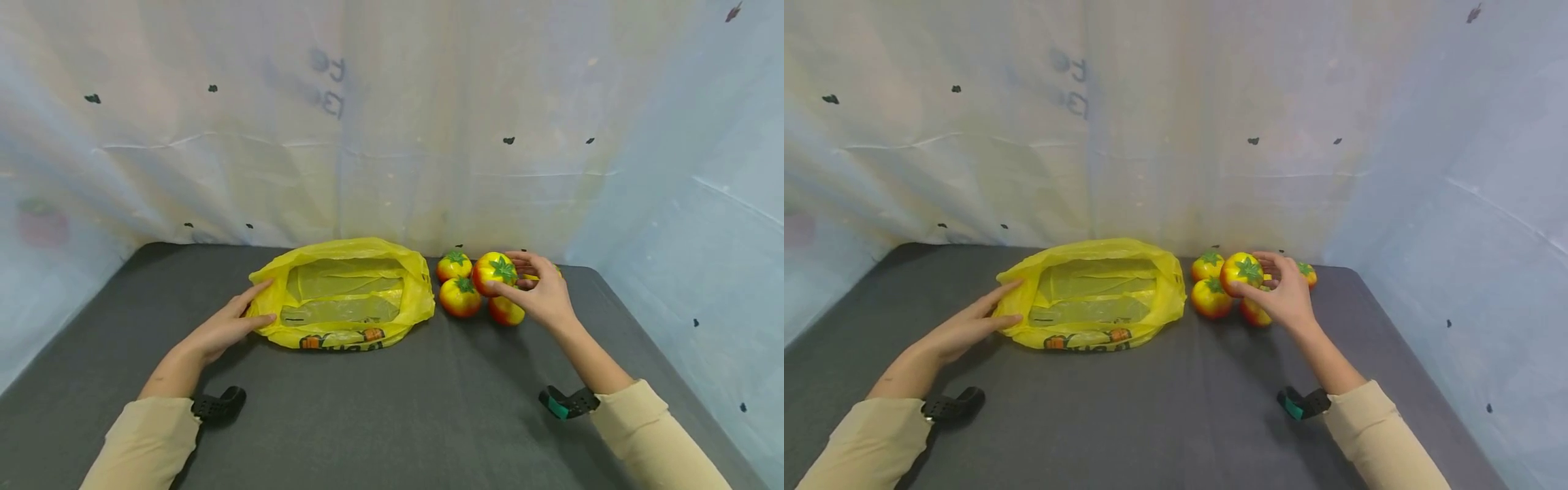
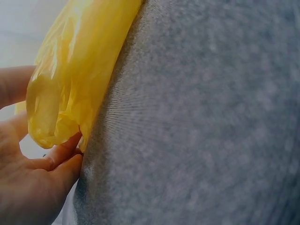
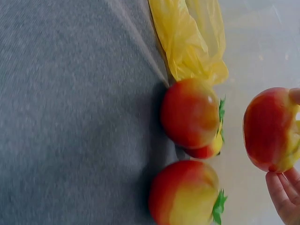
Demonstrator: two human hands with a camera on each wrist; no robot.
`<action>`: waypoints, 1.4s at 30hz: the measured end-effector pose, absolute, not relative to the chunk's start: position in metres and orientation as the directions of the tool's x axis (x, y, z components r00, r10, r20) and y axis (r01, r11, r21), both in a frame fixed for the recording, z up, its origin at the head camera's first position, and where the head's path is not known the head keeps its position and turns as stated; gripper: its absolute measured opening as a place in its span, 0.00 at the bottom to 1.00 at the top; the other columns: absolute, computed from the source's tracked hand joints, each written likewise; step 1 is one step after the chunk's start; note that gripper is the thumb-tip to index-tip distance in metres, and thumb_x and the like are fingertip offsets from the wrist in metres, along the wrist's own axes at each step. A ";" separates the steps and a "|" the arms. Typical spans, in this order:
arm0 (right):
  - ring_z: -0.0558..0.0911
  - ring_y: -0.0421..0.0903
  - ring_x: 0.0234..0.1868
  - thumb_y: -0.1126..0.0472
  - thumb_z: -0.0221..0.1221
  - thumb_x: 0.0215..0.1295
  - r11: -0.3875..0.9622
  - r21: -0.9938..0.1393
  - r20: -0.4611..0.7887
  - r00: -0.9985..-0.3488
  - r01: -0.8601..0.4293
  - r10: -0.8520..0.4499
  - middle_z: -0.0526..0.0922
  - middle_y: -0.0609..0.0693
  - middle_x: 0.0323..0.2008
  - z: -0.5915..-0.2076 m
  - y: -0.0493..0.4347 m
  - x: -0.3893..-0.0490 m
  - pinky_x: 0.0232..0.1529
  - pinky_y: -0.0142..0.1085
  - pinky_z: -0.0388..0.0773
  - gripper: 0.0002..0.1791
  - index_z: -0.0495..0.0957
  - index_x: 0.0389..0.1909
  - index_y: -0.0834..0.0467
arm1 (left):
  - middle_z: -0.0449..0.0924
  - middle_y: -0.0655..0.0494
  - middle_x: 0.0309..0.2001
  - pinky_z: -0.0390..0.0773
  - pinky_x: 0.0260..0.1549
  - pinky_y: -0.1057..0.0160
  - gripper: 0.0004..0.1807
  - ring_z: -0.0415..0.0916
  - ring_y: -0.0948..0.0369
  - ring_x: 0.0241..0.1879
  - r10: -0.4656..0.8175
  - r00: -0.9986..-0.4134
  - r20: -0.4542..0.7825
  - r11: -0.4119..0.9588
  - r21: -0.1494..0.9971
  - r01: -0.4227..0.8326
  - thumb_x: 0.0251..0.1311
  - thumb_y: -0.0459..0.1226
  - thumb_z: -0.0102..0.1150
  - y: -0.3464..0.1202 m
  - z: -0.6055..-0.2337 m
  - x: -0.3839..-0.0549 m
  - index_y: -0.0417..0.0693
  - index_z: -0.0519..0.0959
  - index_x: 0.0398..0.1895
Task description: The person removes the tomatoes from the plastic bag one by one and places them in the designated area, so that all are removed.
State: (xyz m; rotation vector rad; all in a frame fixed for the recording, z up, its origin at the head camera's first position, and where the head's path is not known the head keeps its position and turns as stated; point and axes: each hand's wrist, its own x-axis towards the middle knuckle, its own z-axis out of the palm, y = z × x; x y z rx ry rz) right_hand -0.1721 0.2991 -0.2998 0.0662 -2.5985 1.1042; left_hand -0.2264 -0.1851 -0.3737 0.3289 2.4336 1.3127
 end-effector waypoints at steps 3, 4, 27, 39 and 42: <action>0.72 0.56 0.58 0.47 0.67 0.57 0.720 -0.680 0.295 -0.951 -0.141 0.092 0.69 0.59 0.60 -0.299 0.304 -0.171 0.54 0.53 0.74 0.35 0.70 0.62 0.58 | 0.31 0.27 0.71 0.58 0.59 0.33 0.45 0.37 0.31 0.69 0.365 -0.909 -0.199 0.553 0.832 0.040 0.68 0.50 0.52 -0.185 -0.372 -0.225 0.54 0.35 0.78; 0.72 0.56 0.58 0.47 0.67 0.57 0.724 -0.677 0.290 -0.952 -0.131 0.099 0.69 0.59 0.60 -0.299 0.305 -0.171 0.54 0.53 0.74 0.35 0.69 0.63 0.58 | 0.31 0.27 0.71 0.58 0.59 0.32 0.45 0.37 0.31 0.69 0.366 -0.909 -0.201 0.557 0.829 0.041 0.68 0.50 0.52 -0.185 -0.372 -0.225 0.54 0.36 0.78; 0.73 0.60 0.54 0.42 0.65 0.58 0.789 -0.614 0.259 -0.946 -0.004 0.197 0.69 0.64 0.58 -0.301 0.348 -0.157 0.40 0.23 0.68 0.39 0.67 0.64 0.60 | 0.31 0.29 0.72 0.56 0.59 0.32 0.45 0.36 0.32 0.70 0.367 -0.906 -0.211 0.554 0.832 0.030 0.68 0.50 0.52 -0.183 -0.371 -0.226 0.57 0.36 0.78; 0.73 0.60 0.55 0.42 0.65 0.58 0.777 -0.629 0.239 -0.941 0.037 0.238 0.68 0.64 0.60 -0.312 0.362 -0.154 0.41 0.26 0.73 0.40 0.66 0.66 0.60 | 0.30 0.29 0.72 0.55 0.59 0.30 0.44 0.34 0.31 0.70 0.362 -0.909 -0.208 0.560 0.828 0.034 0.68 0.49 0.52 -0.183 -0.372 -0.225 0.57 0.37 0.78; 0.72 0.60 0.55 0.42 0.65 0.58 0.778 -0.627 0.242 -0.938 0.042 0.246 0.68 0.63 0.59 -0.312 0.365 -0.156 0.42 0.30 0.74 0.40 0.66 0.66 0.61 | 0.31 0.29 0.72 0.55 0.59 0.31 0.44 0.35 0.31 0.70 0.360 -0.910 -0.208 0.559 0.828 0.032 0.68 0.49 0.52 -0.184 -0.371 -0.225 0.57 0.37 0.78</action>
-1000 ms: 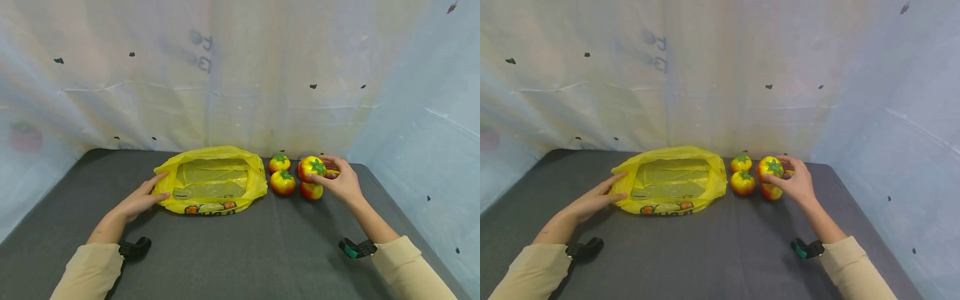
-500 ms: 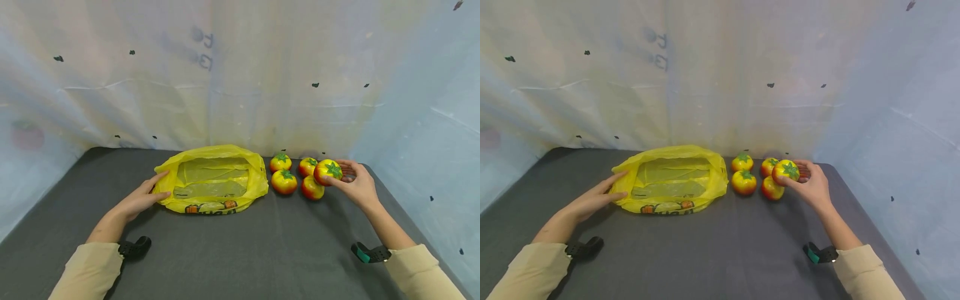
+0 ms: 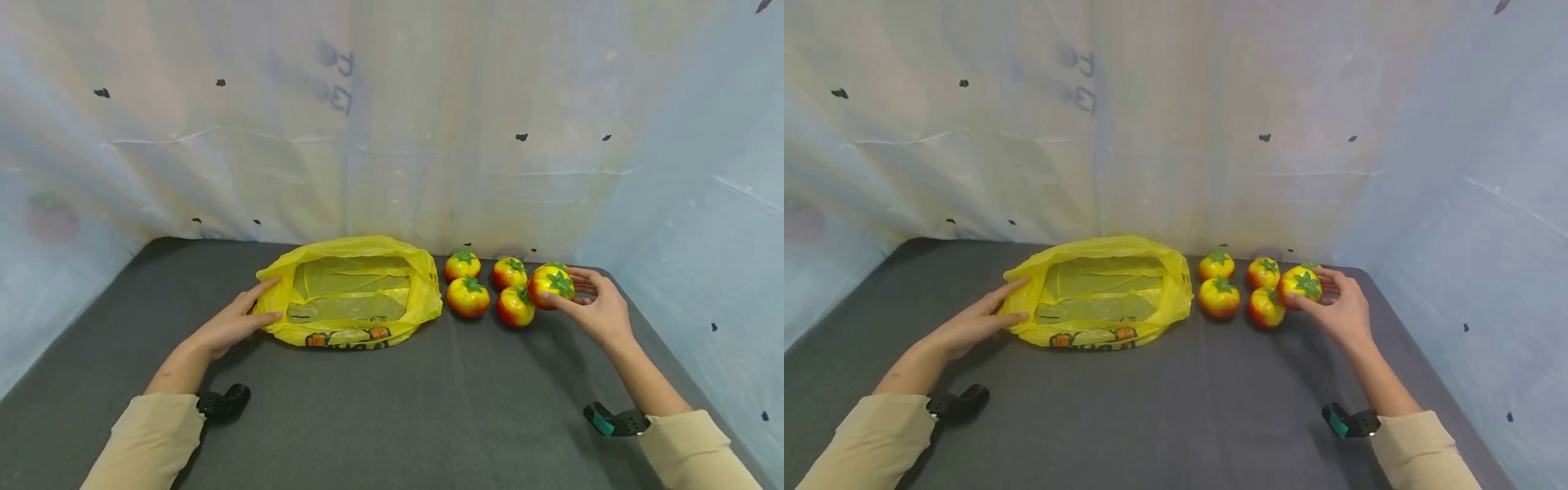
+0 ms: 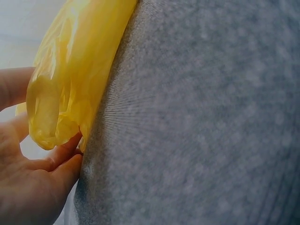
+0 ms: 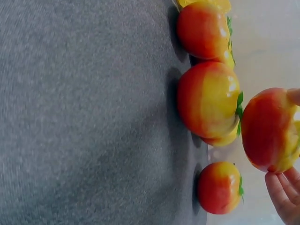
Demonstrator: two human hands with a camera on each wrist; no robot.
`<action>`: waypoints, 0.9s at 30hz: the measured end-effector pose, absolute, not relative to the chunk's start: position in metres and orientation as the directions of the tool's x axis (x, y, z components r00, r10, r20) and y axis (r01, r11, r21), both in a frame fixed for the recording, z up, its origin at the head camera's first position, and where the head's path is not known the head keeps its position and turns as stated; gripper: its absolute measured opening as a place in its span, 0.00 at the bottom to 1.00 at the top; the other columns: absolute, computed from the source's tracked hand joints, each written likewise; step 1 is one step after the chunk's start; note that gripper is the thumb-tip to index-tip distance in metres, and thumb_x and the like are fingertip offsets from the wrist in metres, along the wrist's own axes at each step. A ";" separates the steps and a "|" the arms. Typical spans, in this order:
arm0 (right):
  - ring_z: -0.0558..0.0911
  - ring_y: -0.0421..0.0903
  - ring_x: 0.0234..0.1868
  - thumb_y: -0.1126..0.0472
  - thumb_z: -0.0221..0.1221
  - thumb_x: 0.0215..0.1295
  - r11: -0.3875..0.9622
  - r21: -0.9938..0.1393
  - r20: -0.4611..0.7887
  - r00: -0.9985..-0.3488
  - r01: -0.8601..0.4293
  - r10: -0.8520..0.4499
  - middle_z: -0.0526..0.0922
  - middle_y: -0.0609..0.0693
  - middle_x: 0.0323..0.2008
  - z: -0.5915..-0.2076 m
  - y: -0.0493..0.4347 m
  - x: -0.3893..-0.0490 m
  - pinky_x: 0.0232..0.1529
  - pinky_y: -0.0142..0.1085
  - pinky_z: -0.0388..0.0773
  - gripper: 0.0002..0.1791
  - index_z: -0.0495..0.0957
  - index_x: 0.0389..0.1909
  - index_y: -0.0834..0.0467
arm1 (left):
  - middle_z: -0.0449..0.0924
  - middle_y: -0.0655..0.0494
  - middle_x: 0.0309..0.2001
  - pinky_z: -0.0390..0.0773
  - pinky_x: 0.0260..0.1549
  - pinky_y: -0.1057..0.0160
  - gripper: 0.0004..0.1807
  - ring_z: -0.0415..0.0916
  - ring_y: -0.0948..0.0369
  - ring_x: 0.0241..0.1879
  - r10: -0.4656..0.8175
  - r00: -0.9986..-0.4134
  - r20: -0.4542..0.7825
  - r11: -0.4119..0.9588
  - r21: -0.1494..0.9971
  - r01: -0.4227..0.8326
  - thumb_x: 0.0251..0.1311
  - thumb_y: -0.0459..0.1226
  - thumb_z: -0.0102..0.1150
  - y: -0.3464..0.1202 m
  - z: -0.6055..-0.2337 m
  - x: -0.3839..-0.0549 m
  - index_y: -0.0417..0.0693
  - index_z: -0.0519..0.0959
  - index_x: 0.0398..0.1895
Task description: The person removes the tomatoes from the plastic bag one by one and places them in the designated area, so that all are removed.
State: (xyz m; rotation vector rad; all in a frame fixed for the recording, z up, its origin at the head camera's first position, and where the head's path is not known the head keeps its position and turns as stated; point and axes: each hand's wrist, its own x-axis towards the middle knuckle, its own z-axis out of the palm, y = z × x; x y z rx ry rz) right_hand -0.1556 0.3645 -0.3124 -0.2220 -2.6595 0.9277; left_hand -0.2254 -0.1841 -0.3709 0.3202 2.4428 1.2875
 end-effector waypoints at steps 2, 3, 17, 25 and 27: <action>0.72 0.59 0.55 0.42 0.64 0.58 0.780 -0.623 0.244 -0.936 0.050 0.255 0.69 0.63 0.59 -0.313 0.367 -0.156 0.41 0.27 0.73 0.40 0.66 0.66 0.61 | 0.31 0.28 0.72 0.55 0.59 0.31 0.44 0.35 0.31 0.70 0.362 -0.909 -0.205 0.560 0.828 0.037 0.69 0.49 0.52 -0.184 -0.371 -0.226 0.57 0.37 0.78; 0.72 0.60 0.55 0.42 0.64 0.58 0.781 -0.623 0.245 -0.935 0.052 0.257 0.68 0.63 0.59 -0.313 0.368 -0.156 0.41 0.27 0.72 0.40 0.66 0.65 0.61 | 0.31 0.28 0.72 0.56 0.59 0.31 0.44 0.35 0.31 0.70 0.363 -0.909 -0.203 0.559 0.829 0.039 0.69 0.48 0.52 -0.185 -0.371 -0.227 0.57 0.37 0.78; 0.69 0.65 0.58 0.43 0.62 0.61 0.778 -0.620 0.217 -0.932 0.099 0.292 0.65 0.69 0.60 -0.331 0.382 -0.158 0.54 0.58 0.70 0.41 0.64 0.66 0.65 | 0.32 0.29 0.72 0.56 0.58 0.30 0.44 0.36 0.30 0.69 0.362 -0.907 -0.213 0.578 0.815 0.040 0.69 0.51 0.51 -0.185 -0.369 -0.227 0.58 0.36 0.78; 0.69 0.68 0.58 0.41 0.61 0.61 0.795 -0.588 0.166 -0.939 0.152 0.303 0.67 0.71 0.60 -0.342 0.394 -0.162 0.55 0.60 0.68 0.42 0.63 0.66 0.67 | 0.32 0.27 0.71 0.58 0.57 0.31 0.44 0.37 0.30 0.68 0.361 -0.907 -0.217 0.577 0.816 0.035 0.69 0.50 0.51 -0.184 -0.371 -0.226 0.56 0.36 0.78; 0.69 0.67 0.59 0.39 0.60 0.60 0.799 -0.575 0.151 -0.938 0.174 0.313 0.67 0.71 0.60 -0.346 0.398 -0.163 0.53 0.59 0.69 0.44 0.62 0.67 0.66 | 0.31 0.27 0.71 0.58 0.57 0.31 0.45 0.37 0.30 0.69 0.357 -0.908 -0.218 0.580 0.814 0.032 0.68 0.50 0.51 -0.184 -0.372 -0.226 0.57 0.36 0.78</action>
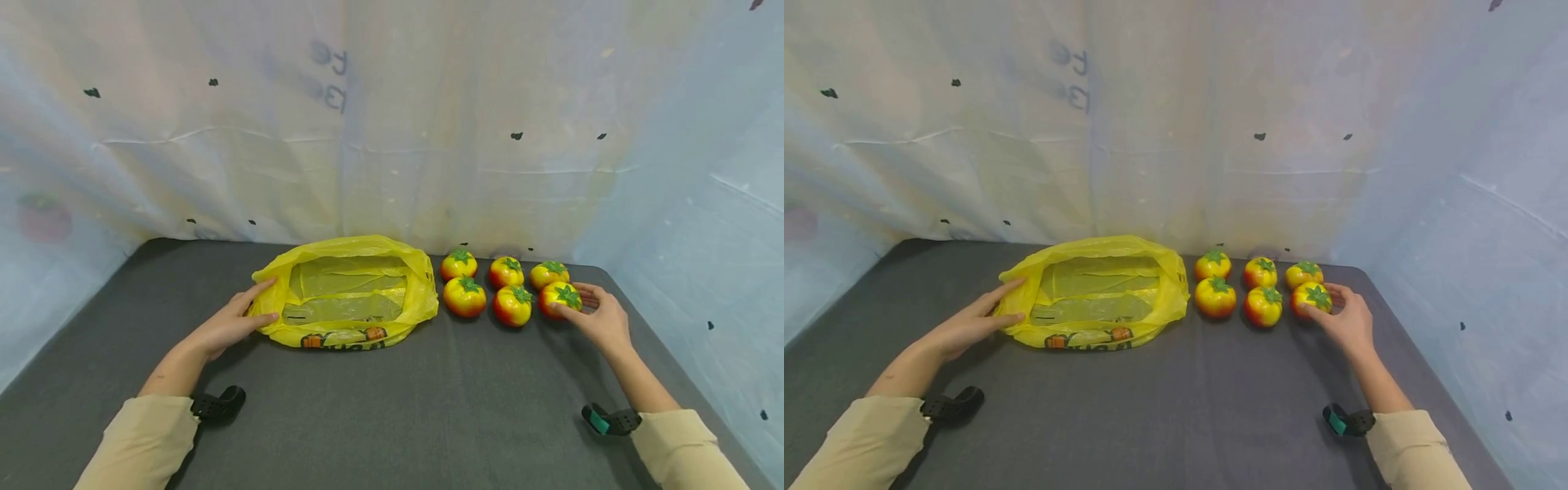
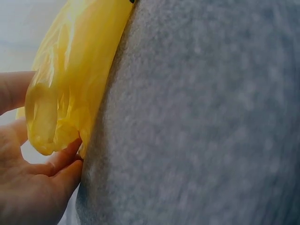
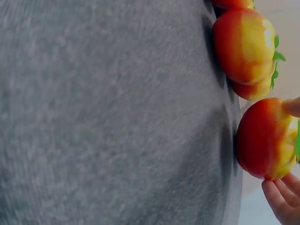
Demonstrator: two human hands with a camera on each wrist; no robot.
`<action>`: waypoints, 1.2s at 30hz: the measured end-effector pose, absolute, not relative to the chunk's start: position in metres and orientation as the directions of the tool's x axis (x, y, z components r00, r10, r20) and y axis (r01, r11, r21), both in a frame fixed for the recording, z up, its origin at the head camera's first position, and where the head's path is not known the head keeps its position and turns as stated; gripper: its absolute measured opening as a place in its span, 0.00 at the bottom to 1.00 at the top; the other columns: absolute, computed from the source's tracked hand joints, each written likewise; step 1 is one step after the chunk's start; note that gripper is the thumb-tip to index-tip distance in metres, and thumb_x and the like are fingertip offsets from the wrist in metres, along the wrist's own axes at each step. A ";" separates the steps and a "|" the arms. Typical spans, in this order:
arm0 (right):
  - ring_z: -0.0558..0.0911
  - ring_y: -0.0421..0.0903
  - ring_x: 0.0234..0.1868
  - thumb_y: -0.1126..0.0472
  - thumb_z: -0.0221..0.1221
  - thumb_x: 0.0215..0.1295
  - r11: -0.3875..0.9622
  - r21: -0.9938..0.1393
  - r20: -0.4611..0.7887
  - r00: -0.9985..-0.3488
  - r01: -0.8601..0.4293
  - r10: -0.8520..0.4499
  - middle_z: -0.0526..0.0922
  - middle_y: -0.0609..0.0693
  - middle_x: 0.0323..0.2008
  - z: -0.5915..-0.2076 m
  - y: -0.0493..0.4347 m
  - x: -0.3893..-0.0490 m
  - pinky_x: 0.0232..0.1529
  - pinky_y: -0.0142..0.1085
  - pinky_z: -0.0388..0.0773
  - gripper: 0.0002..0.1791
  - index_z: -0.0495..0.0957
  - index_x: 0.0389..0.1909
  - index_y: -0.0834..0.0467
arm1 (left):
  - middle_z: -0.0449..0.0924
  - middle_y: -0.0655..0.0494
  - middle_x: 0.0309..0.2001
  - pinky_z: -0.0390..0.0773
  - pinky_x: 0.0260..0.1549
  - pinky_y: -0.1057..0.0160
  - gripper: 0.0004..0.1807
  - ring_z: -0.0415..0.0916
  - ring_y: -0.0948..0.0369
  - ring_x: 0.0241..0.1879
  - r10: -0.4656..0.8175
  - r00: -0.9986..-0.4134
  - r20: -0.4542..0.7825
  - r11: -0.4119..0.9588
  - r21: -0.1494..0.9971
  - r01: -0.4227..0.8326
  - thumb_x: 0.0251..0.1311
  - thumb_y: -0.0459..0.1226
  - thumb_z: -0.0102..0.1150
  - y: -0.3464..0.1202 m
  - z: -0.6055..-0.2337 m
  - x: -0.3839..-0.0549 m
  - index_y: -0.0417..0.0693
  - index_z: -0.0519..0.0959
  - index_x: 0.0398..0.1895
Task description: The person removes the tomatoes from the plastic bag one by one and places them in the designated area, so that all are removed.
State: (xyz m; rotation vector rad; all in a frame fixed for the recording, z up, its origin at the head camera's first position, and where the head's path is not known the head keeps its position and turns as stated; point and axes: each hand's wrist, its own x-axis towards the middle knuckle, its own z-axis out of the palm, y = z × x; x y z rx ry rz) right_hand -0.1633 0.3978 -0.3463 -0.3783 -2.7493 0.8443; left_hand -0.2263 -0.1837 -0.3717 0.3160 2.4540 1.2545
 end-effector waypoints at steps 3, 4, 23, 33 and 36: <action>0.69 0.66 0.59 0.35 0.59 0.59 0.801 -0.565 0.136 -0.934 0.200 0.329 0.68 0.70 0.61 -0.350 0.402 -0.165 0.47 0.56 0.71 0.46 0.63 0.66 0.64 | 0.31 0.27 0.72 0.57 0.57 0.30 0.45 0.36 0.30 0.69 0.354 -0.909 -0.220 0.582 0.812 0.030 0.68 0.50 0.51 -0.183 -0.372 -0.226 0.57 0.36 0.78; 0.70 0.65 0.59 0.35 0.60 0.58 0.801 -0.560 0.136 -0.931 0.210 0.339 0.69 0.69 0.61 -0.352 0.403 -0.165 0.44 0.54 0.72 0.46 0.63 0.66 0.64 | 0.31 0.27 0.72 0.56 0.57 0.30 0.45 0.36 0.29 0.69 0.353 -0.909 -0.222 0.584 0.811 0.029 0.68 0.50 0.52 -0.183 -0.372 -0.226 0.57 0.36 0.78; 0.68 0.70 0.62 0.38 0.57 0.63 0.809 -0.550 0.056 -0.957 0.207 0.283 0.63 0.75 0.64 -0.341 0.400 -0.160 0.55 0.61 0.69 0.45 0.58 0.69 0.66 | 0.34 0.27 0.73 0.54 0.55 0.26 0.42 0.36 0.30 0.70 0.327 -0.936 -0.126 0.618 0.778 0.112 0.70 0.47 0.50 -0.176 -0.359 -0.219 0.52 0.39 0.78; 0.66 0.71 0.62 0.37 0.56 0.63 0.813 -0.555 0.081 -0.961 0.178 0.266 0.62 0.73 0.65 -0.332 0.392 -0.162 0.56 0.61 0.67 0.44 0.60 0.69 0.65 | 0.39 0.24 0.70 0.59 0.51 0.28 0.42 0.46 0.27 0.64 0.306 -0.948 -0.081 0.685 0.711 0.160 0.69 0.49 0.50 -0.189 -0.347 -0.207 0.48 0.42 0.77; 0.67 0.70 0.62 0.38 0.56 0.64 0.809 -0.572 0.127 -0.959 0.139 0.255 0.64 0.72 0.65 -0.326 0.385 -0.164 0.58 0.61 0.66 0.43 0.61 0.69 0.64 | 0.42 0.25 0.69 0.61 0.50 0.28 0.41 0.49 0.27 0.63 0.294 -0.955 -0.038 0.705 0.683 0.190 0.69 0.48 0.51 -0.192 -0.342 -0.204 0.48 0.43 0.77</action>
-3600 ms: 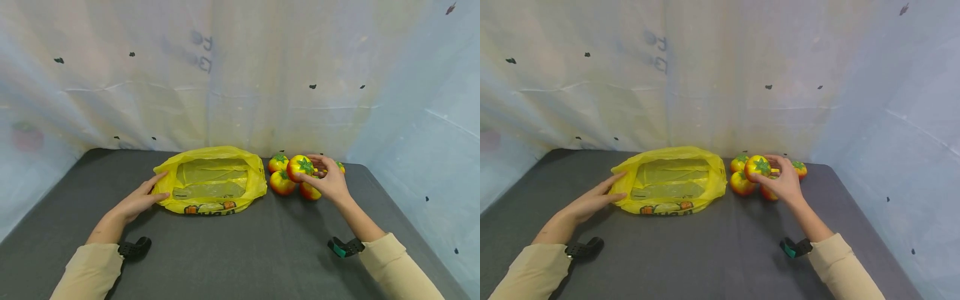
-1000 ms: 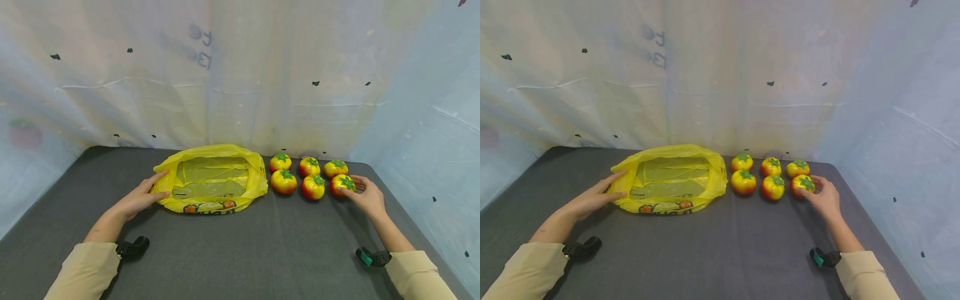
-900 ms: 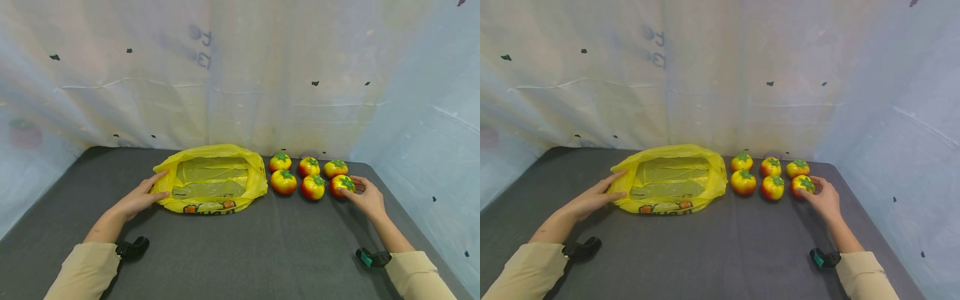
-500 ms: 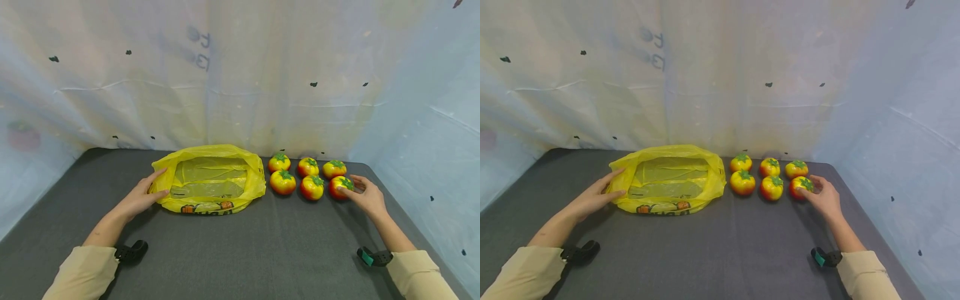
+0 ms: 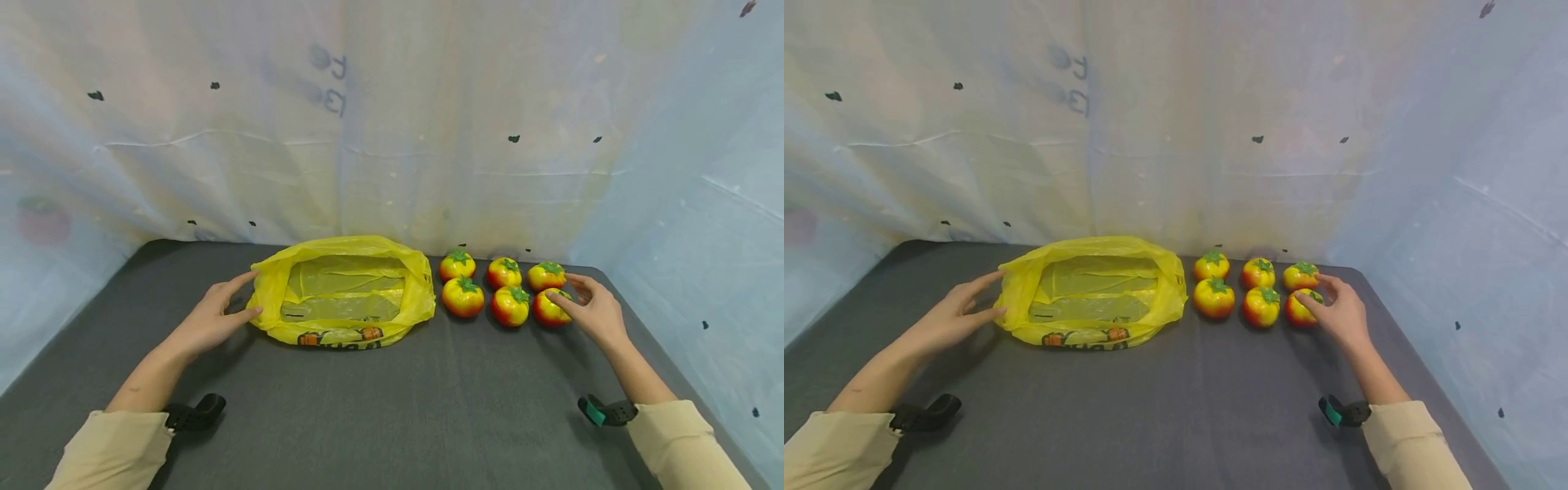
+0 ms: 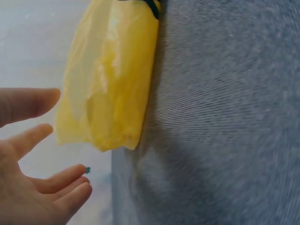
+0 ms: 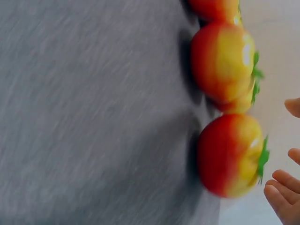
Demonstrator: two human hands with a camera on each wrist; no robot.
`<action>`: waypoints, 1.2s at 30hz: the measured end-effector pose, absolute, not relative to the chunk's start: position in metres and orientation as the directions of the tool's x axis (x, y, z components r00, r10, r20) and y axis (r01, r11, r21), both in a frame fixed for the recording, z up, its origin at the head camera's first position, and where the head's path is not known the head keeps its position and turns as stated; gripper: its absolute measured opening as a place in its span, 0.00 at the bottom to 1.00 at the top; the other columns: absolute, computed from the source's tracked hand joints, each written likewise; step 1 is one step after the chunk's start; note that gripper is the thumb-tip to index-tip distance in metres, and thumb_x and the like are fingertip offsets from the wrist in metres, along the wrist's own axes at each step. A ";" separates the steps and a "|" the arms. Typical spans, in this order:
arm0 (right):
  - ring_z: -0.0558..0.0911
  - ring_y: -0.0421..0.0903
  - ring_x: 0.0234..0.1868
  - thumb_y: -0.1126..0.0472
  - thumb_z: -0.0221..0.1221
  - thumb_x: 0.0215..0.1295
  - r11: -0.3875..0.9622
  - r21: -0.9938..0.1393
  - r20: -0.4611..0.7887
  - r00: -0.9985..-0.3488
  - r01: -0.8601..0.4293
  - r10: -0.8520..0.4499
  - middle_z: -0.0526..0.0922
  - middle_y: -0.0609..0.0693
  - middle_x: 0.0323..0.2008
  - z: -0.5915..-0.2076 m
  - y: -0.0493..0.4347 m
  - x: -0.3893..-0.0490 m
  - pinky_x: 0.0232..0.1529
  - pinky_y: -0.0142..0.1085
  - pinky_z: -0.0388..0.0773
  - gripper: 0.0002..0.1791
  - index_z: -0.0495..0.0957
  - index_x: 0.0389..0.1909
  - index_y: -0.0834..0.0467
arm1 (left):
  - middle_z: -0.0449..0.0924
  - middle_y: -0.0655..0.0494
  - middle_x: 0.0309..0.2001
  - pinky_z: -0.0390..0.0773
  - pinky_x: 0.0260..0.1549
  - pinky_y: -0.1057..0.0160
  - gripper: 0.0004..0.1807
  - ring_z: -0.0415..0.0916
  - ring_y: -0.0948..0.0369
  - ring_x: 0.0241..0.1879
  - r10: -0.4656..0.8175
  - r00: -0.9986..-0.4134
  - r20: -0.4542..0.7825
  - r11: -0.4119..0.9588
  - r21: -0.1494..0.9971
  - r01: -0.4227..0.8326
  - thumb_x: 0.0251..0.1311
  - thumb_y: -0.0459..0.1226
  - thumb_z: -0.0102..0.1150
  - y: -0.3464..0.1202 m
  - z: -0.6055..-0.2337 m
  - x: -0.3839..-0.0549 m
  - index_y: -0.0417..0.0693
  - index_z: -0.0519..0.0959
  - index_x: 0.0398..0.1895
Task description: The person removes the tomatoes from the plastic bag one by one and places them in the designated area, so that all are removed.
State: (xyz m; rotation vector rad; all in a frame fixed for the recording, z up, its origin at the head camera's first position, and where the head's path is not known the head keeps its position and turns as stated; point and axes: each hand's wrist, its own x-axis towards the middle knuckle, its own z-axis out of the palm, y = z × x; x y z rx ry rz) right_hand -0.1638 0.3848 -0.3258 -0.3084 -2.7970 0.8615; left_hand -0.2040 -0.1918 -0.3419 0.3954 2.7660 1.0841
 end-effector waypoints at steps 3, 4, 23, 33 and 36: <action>0.68 0.68 0.62 0.39 0.56 0.64 0.795 -0.600 0.172 -0.954 0.095 0.245 0.66 0.70 0.64 -0.321 0.376 -0.166 0.59 0.60 0.66 0.42 0.62 0.68 0.64 | 0.46 0.25 0.68 0.60 0.50 0.28 0.40 0.51 0.30 0.63 0.284 -0.958 0.027 0.723 0.650 0.233 0.69 0.44 0.52 -0.191 -0.338 -0.202 0.45 0.46 0.77; 0.69 0.68 0.62 0.39 0.57 0.64 0.787 -0.612 0.187 -0.953 0.078 0.240 0.67 0.70 0.64 -0.320 0.372 -0.166 0.59 0.59 0.67 0.41 0.63 0.68 0.64 | 0.47 0.25 0.68 0.60 0.50 0.28 0.39 0.51 0.30 0.63 0.281 -0.958 0.051 0.729 0.638 0.248 0.68 0.43 0.53 -0.190 -0.337 -0.201 0.44 0.47 0.76; 0.75 0.57 0.56 0.57 0.60 0.66 0.710 -0.650 0.445 -0.893 -0.270 0.068 0.76 0.60 0.55 -0.324 0.298 -0.186 0.56 0.54 0.71 0.20 0.75 0.56 0.62 | 0.51 0.27 0.68 0.57 0.55 0.29 0.34 0.48 0.31 0.65 0.346 -0.888 0.303 0.819 0.364 0.443 0.64 0.36 0.58 -0.174 -0.336 -0.189 0.36 0.59 0.71; 0.78 0.54 0.50 0.61 0.64 0.62 0.686 -0.616 0.516 -0.856 -0.388 -0.021 0.79 0.58 0.50 -0.326 0.264 -0.192 0.52 0.51 0.76 0.18 0.78 0.51 0.62 | 0.52 0.30 0.68 0.57 0.57 0.32 0.34 0.49 0.34 0.67 0.380 -0.856 0.349 0.836 0.267 0.480 0.65 0.39 0.58 -0.169 -0.337 -0.188 0.38 0.60 0.71; 0.78 0.55 0.49 0.61 0.64 0.62 0.685 -0.599 0.520 -0.852 -0.415 -0.060 0.79 0.59 0.50 -0.329 0.255 -0.195 0.51 0.52 0.76 0.18 0.78 0.51 0.62 | 0.52 0.30 0.69 0.55 0.59 0.32 0.35 0.48 0.34 0.68 0.376 -0.860 0.344 0.846 0.250 0.470 0.65 0.43 0.58 -0.167 -0.336 -0.189 0.38 0.59 0.71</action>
